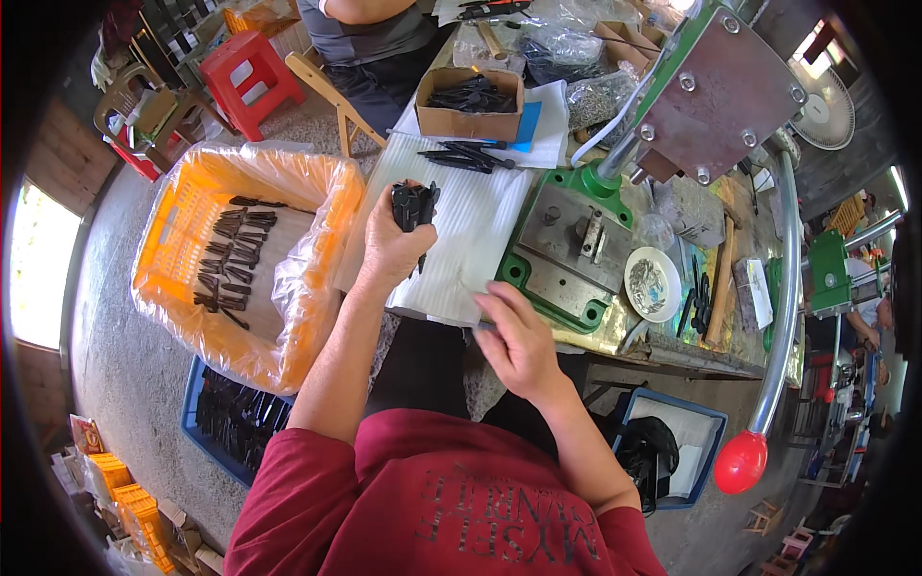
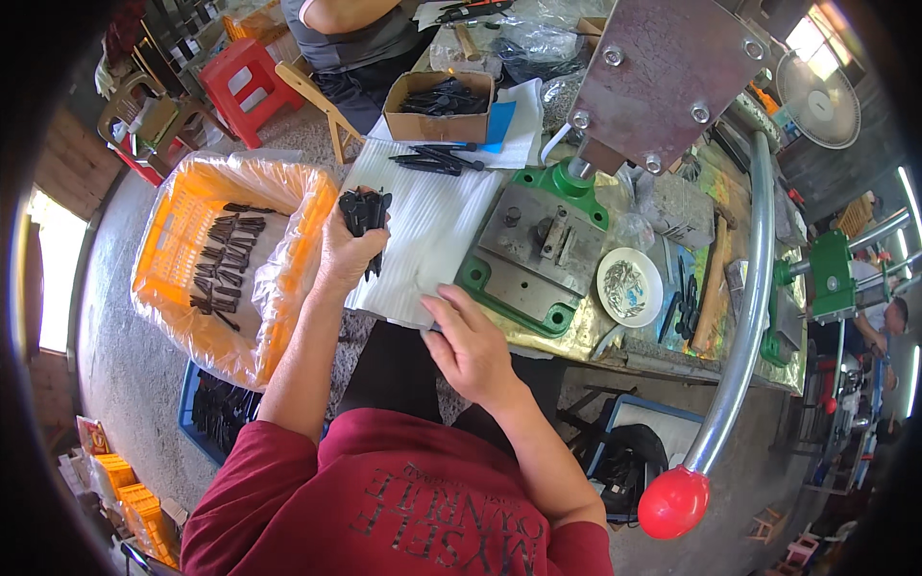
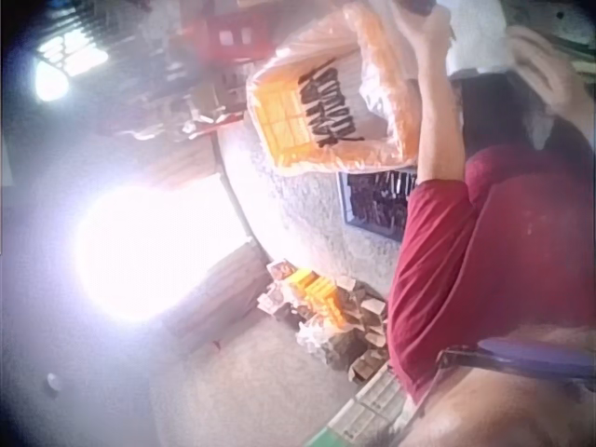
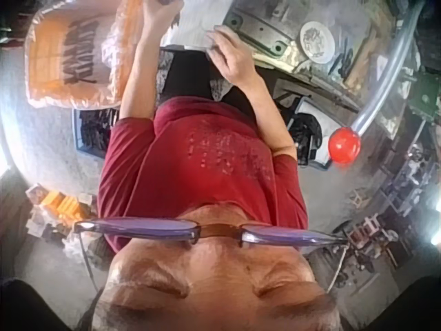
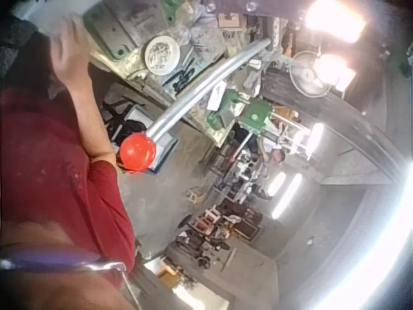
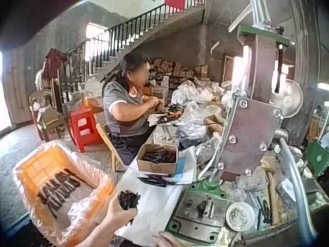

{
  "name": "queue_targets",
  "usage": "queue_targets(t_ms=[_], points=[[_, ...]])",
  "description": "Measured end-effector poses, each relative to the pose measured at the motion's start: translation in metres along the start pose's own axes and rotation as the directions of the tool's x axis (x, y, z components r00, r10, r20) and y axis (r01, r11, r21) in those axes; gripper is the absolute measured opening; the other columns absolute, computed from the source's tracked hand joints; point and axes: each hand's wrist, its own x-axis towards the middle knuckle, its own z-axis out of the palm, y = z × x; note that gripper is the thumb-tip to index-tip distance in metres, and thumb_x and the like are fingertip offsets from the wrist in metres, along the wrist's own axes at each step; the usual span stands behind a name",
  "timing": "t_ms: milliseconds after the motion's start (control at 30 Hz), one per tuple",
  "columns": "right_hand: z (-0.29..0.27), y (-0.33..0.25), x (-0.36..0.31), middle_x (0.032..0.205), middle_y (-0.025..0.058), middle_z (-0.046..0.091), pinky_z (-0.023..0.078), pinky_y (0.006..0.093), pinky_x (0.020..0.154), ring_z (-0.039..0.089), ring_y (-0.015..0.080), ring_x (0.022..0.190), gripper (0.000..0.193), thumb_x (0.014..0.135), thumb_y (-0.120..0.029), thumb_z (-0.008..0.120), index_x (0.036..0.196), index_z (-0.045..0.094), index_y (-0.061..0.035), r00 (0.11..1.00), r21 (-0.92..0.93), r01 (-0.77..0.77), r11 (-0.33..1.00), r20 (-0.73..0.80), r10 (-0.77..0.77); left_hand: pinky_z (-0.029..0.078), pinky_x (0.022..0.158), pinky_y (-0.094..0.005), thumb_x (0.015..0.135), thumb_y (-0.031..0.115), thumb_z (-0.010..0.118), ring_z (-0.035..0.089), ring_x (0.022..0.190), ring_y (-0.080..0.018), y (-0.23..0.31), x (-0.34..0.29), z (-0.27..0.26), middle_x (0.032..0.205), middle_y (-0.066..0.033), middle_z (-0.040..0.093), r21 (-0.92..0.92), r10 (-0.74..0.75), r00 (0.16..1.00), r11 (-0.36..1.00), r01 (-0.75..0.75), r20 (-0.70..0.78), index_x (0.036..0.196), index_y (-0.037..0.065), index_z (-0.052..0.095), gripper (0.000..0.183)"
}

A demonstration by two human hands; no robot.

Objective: The person assembles black plastic pieces by inserting small metal pins into each piece by hand, pressing them with a manual press machine, and placing the finished pieces into a storage crate.

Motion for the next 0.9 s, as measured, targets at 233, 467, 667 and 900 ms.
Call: queue_targets(t_ms=[233, 467, 667, 900], points=[[0.023, 0.026, -0.007, 0.096, 0.0070, 0.050, 0.038, 0.0335, 0.062, 0.047, 0.0243, 0.072, 0.037, 0.062, -0.010, 0.062, 0.098, 0.052, -0.0085, 0.954, -0.341, 0.168, 0.925, 0.292, -0.065, 0.041, 0.063, -0.0212, 0.059, -0.004, 0.055, 0.048, 0.068, -0.0082, -0.001, -0.001, -0.012, 0.079, -0.0031, 0.051, -0.254, -0.037, 0.998, 0.967, 0.023, -0.050, 0.095, 0.002, 0.047, 0.037], [0.019, 0.024, -0.006, 0.094, 0.0056, 0.051, 0.038, 0.0357, 0.063, 0.048, 0.0237, 0.075, 0.025, 0.067, -0.014, 0.060, 0.091, 0.055, -0.0078, 0.953, -0.300, 0.132, 0.945, 0.299, -0.039, 0.044, 0.062, -0.0250, 0.059, -0.004, 0.058, 0.051, 0.067, -0.0118, -0.001, 0.002, -0.007, 0.078, -0.0053, 0.053, -0.439, -0.071, 0.997, 0.896, 0.066, 0.004, 0.099, 0.003, 0.045, 0.042], [0.020, 0.031, 0.017, 0.085, 0.0141, 0.053, 0.041, 0.0340, 0.063, 0.052, 0.0275, 0.072, 0.016, 0.075, -0.009, 0.053, 0.089, 0.054, -0.0004, 0.998, -0.096, 0.057, 0.994, 0.043, -0.053, 0.044, 0.064, -0.0233, 0.062, -0.007, 0.059, 0.052, 0.071, -0.0102, -0.019, 0.003, 0.023, 0.081, -0.0039, 0.052, -0.329, 0.041, 0.996, 0.944, -0.014, 0.075, 0.101, 0.004, 0.045, 0.043], [0.038, 0.014, 0.058, 0.115, 0.0138, 0.043, 0.030, 0.0278, 0.091, 0.041, 0.0180, 0.106, 0.040, 0.087, -0.016, 0.041, 0.122, 0.033, 0.0024, 0.951, 0.343, -0.294, 0.892, 0.012, 0.309, 0.042, 0.071, -0.0227, 0.060, -0.005, 0.057, 0.048, 0.080, -0.0081, -0.031, -0.013, 0.024, 0.086, -0.0012, 0.051, -0.279, -0.013, 0.981, 0.958, 0.068, 0.195, 0.099, 0.005, 0.048, 0.041]])
